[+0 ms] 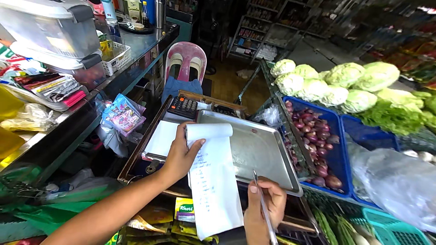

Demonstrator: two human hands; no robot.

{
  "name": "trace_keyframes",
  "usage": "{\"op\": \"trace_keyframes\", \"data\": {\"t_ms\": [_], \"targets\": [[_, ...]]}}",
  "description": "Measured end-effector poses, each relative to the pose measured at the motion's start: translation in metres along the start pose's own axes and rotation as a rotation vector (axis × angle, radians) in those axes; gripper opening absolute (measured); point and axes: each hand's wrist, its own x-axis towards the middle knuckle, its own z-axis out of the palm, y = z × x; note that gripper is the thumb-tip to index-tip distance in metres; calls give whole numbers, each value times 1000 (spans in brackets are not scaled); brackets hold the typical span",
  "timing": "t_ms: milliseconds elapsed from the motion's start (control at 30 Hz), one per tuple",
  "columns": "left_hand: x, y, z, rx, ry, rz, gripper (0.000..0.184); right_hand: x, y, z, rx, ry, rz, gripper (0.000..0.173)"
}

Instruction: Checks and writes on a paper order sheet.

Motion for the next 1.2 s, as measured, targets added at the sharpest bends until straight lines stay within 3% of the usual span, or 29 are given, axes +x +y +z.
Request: {"op": "trace_keyframes", "data": {"t_ms": [367, 600, 1200], "targets": [[1, 0, 0, -28, -3, -34, 46, 1, -1, -2, -53, -81, -47, 25], [2, 1, 0, -55, -5, -63, 48, -2, 8, -4, -331, -150, -23, 15], [2, 1, 0, -81, -7, -68, 48, -1, 7, -4, -388, -173, 1, 14]]}}
